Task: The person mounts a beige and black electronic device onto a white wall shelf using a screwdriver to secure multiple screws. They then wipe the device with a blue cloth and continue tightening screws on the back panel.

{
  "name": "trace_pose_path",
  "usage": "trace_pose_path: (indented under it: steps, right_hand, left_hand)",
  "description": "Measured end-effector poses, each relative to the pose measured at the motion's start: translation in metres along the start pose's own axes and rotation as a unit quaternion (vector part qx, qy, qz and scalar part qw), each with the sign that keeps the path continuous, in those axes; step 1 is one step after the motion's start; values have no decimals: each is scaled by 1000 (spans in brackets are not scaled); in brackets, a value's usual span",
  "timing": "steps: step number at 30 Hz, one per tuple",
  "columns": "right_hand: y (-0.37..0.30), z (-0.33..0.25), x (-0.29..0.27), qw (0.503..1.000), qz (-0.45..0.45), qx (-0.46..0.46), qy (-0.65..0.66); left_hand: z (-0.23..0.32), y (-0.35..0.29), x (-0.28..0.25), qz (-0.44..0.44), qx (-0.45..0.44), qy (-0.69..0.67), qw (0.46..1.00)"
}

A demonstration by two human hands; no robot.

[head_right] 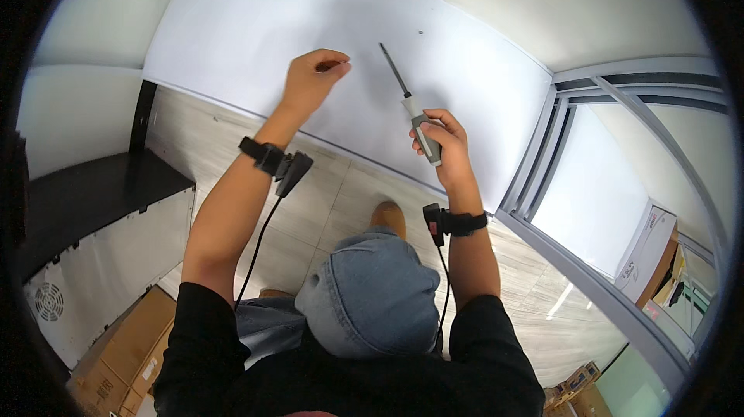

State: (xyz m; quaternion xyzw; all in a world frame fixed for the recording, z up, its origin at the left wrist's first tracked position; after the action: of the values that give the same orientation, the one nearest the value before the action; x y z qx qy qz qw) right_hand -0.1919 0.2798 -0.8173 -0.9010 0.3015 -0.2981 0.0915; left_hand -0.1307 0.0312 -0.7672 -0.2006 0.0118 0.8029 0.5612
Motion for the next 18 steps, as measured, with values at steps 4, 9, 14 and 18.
trace_pose_path:
  steps: [4,9,14,18]
  right_hand:
    - [1,22,-37,996,86,-4,18]
    - [3,33,-47,992,130,6,2]
    - [-1,37,-51,988,151,6,13]
    - [-1,41,-53,988,155,8,25]
  left_hand:
    - [-8,48,52,-21,19,58,998]
    - [-9,83,80,-11,43,181,982]
    - [2,94,89,6,79,244,967]
    - [-2,102,88,35,72,256,963]
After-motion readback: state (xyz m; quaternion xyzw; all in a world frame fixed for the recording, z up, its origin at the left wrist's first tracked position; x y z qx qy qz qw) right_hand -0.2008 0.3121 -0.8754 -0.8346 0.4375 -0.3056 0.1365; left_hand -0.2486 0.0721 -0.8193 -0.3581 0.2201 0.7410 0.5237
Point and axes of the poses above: each hand's wrist, its own y-axis towards the middle knuckle, its own x-axis out of the palm, z = x × y, the point moved 10 cm from there along y, towards the middle knuckle, and after that the axes turned 15 degrees about -z, right-handed, at the moved point
